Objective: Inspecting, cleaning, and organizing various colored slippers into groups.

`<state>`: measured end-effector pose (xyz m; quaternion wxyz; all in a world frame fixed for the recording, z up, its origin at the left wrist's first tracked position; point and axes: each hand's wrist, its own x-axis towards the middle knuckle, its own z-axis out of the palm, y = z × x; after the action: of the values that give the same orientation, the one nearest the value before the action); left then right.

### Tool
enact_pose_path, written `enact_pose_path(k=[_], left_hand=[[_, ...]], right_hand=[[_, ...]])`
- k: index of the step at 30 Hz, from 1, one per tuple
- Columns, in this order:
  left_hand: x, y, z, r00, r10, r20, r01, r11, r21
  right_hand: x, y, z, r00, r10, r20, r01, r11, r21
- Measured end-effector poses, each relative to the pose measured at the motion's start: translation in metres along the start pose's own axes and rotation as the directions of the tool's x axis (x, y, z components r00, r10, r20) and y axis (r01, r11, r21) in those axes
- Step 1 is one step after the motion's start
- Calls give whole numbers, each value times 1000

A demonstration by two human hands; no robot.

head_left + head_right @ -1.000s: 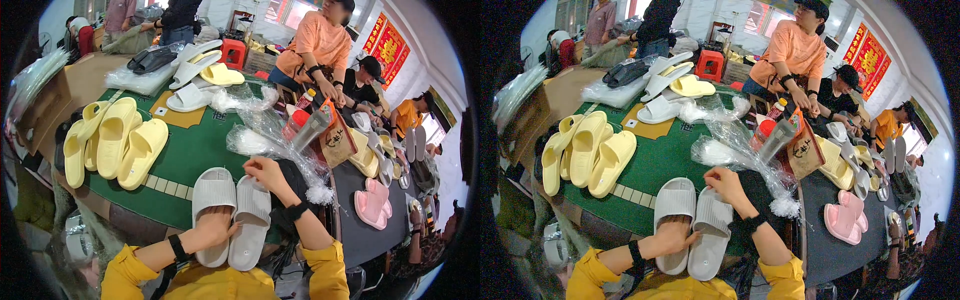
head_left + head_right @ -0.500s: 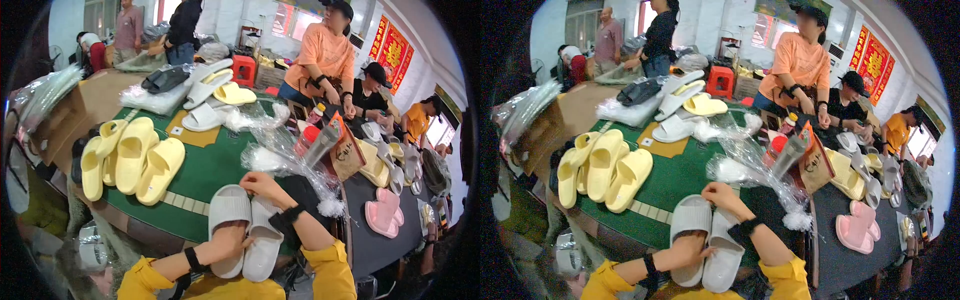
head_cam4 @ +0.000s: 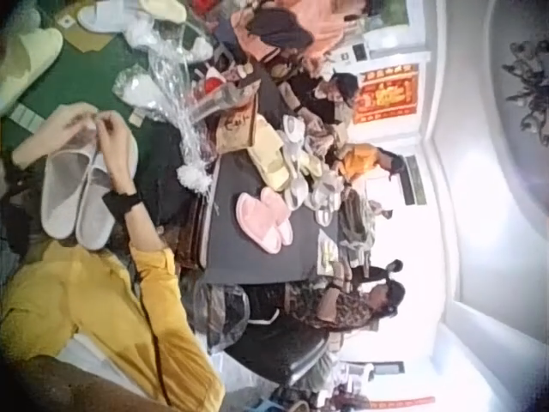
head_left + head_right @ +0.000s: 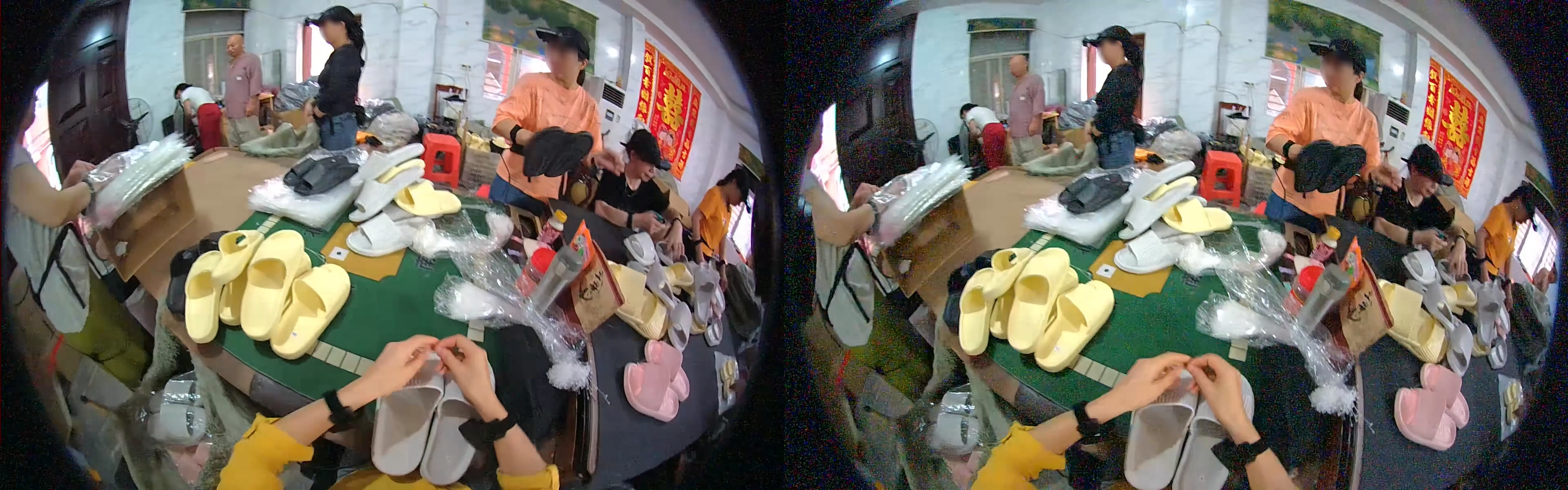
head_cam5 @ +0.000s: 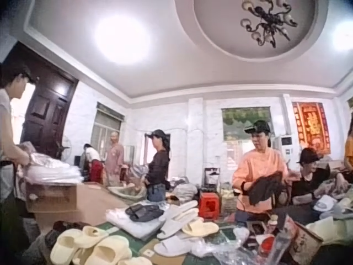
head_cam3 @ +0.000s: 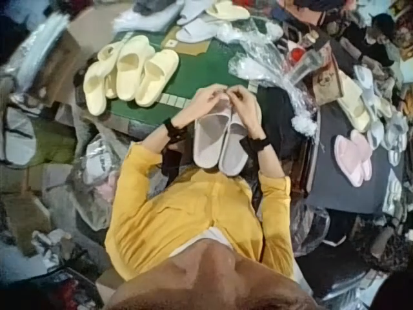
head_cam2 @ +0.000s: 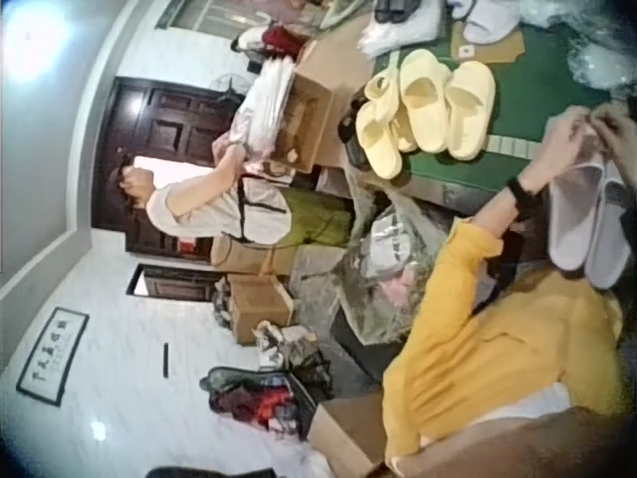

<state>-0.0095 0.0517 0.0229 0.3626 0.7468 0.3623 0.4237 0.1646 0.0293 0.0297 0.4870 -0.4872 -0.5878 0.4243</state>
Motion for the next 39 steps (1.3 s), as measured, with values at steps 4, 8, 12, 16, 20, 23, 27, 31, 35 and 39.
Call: enact_pose_path(k=[4, 8, 12, 16, 20, 23, 27, 31, 35, 39], left_hand=[[8, -14, 13, 982, -132, 137, 149, 981, -127], [7, -19, 19, 970, -192, 150, 225, 944, -242], [8, -30, 27, 975, -189, 115, 219, 897, -383], [10, -40, 28, 987, -156, 33, 159, 949, -271], [8, -44, 22, 996, -84, 37, 89, 978, -187], [9, -32, 21, 997, -61, 39, 66, 984, -165], [7, -23, 23, 997, -72, 37, 77, 984, -161], [5, -21, 20, 997, -62, 40, 66, 989, -130], [6, -16, 19, 997, -52, 55, 59, 989, -137], [6, -15, 18, 997, -54, 56, 62, 988, -143]], right_hand=[[-6, 21, -3, 997, -3, -74, 9, 998, 70], [-9, 24, -2, 989, 99, -109, -80, 983, 165], [-10, 32, -3, 988, 82, -128, -50, 970, 237], [-10, 16, -6, 986, 102, -134, -64, 964, 259], [-3, 26, -4, 986, 130, -106, -90, 944, 319], [-4, 35, -10, 979, 168, -119, -113, 921, 372], [-8, 36, -11, 986, 133, -99, -82, 910, 407], [-9, 36, -11, 984, 161, -75, -127, 935, 331], [-8, 41, -11, 990, 122, -69, -89, 929, 359], [-7, 38, -10, 990, 127, -65, -94, 924, 372]])
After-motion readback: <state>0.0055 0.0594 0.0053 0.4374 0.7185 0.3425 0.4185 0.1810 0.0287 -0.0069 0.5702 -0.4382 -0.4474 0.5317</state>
